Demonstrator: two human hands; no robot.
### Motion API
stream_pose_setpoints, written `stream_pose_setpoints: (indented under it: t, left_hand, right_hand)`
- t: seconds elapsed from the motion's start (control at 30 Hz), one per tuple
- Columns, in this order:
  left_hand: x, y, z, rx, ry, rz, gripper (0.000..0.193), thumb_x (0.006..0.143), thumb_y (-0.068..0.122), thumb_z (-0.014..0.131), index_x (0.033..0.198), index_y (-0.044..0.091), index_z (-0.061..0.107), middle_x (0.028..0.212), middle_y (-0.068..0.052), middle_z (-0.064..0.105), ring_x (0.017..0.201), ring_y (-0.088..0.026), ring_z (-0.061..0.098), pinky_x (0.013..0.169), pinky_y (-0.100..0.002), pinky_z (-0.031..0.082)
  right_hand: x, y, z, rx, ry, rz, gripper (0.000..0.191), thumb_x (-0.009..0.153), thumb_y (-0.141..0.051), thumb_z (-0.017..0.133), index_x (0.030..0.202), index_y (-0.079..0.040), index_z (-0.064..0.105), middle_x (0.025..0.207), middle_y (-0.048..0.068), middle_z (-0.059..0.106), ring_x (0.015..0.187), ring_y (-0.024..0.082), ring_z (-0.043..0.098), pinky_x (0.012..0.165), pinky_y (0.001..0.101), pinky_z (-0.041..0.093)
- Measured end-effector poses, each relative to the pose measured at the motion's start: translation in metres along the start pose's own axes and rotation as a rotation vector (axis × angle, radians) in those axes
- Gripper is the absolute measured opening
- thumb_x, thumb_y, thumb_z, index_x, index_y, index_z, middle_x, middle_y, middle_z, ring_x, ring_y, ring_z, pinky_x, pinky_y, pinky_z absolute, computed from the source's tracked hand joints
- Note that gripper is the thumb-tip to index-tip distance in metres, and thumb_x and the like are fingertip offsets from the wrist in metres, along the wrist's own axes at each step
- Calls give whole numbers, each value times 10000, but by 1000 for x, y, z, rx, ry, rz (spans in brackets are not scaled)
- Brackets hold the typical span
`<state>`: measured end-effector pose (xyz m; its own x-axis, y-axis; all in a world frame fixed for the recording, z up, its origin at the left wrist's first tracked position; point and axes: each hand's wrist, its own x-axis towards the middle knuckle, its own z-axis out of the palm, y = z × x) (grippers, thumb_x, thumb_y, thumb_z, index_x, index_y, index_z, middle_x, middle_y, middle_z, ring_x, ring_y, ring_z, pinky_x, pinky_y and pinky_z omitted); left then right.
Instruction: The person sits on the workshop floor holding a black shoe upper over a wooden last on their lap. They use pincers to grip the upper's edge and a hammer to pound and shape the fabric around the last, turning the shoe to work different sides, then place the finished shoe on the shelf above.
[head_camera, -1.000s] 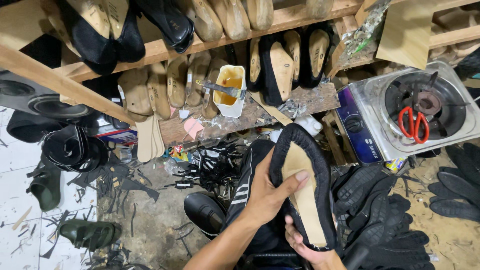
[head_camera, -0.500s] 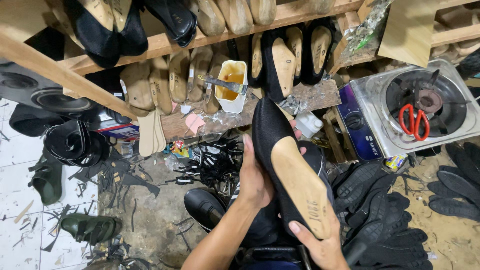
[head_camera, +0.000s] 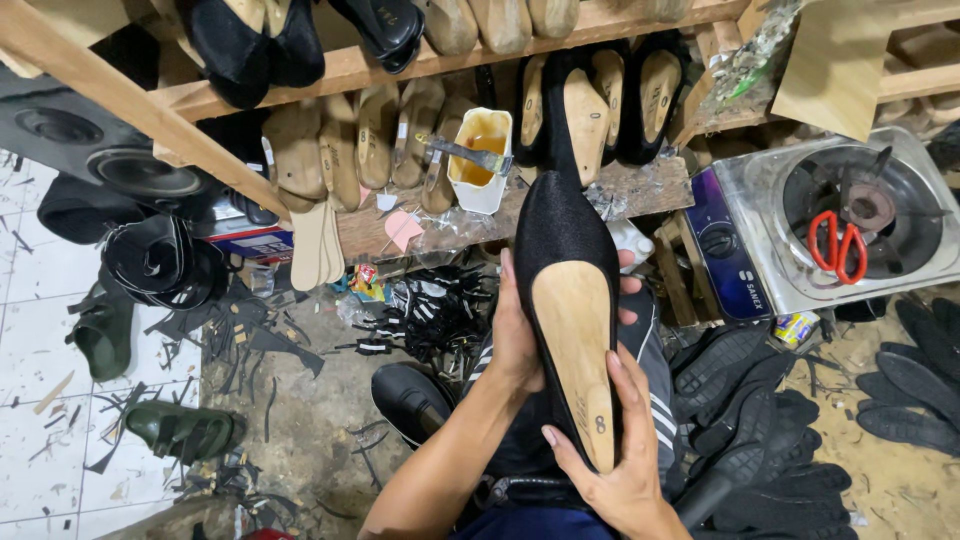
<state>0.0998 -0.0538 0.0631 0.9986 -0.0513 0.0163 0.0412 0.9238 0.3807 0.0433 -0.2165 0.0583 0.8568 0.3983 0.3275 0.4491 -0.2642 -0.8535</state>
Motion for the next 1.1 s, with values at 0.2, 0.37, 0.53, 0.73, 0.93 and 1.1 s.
stream_pose_setpoints:
  t: [0.2, 0.37, 0.53, 0.73, 0.93, 1.1]
  left_hand:
    - [-5, 3, 9, 48, -13, 2, 1023, 1049, 764, 68, 1543, -47, 447, 1419, -224, 610, 1035, -338, 691, 949, -453, 571]
    - [-16, -2, 10, 68, -129, -21, 1022, 1020, 788, 165, 1570, -27, 446, 1380, -206, 631, 1090, -294, 681, 991, -439, 565]
    - [-16, -12, 2, 40, -134, -76, 872, 1064, 704, 394, 1569, -5, 440, 1332, -194, 604, 1108, -280, 662, 1004, -474, 552]
    - [-5, -11, -10, -278, 44, -107, 883, 1058, 682, 436, 1491, -86, 471, 1369, -220, 612, 1224, -317, 635, 1122, -436, 492]
    - [-3, -6, -13, -478, 50, -70, 795, 1050, 623, 506, 1462, -55, 463, 1371, -251, 591, 1258, -353, 609, 1112, -460, 487]
    - [-4, -2, -13, -354, 103, -35, 800, 1037, 622, 501, 1475, -46, 455, 1379, -244, 587, 1280, -342, 594, 1106, -469, 487]
  right_hand:
    - [-11, 2, 5, -34, 34, 39, 988, 678, -100, 871, 1510, -22, 344, 1524, 251, 399, 1397, 359, 475, 1133, 428, 397]
    - [-13, -9, 9, 63, 106, 58, 1038, 686, -56, 867, 1542, -36, 280, 1546, 207, 338, 1422, 333, 437, 1154, 414, 394]
    - [-4, -31, 0, 304, 88, 219, 1200, 638, 11, 863, 1592, -78, 141, 1546, 169, 305, 1374, 303, 492, 1087, 416, 458]
    - [7, -43, -8, 401, 89, -2, 1166, 706, 110, 802, 1626, -99, 117, 1647, 168, 228, 1485, 296, 413, 1176, 434, 433]
    - [3, -38, -9, 389, 98, 87, 1086, 714, 145, 754, 1606, -86, 178, 1585, 201, 319, 1141, 217, 574, 899, 346, 573]
    - [-8, -34, -10, 410, 71, 137, 1043, 742, 136, 751, 1601, -76, 200, 1557, 205, 387, 1098, 229, 616, 916, 348, 571]
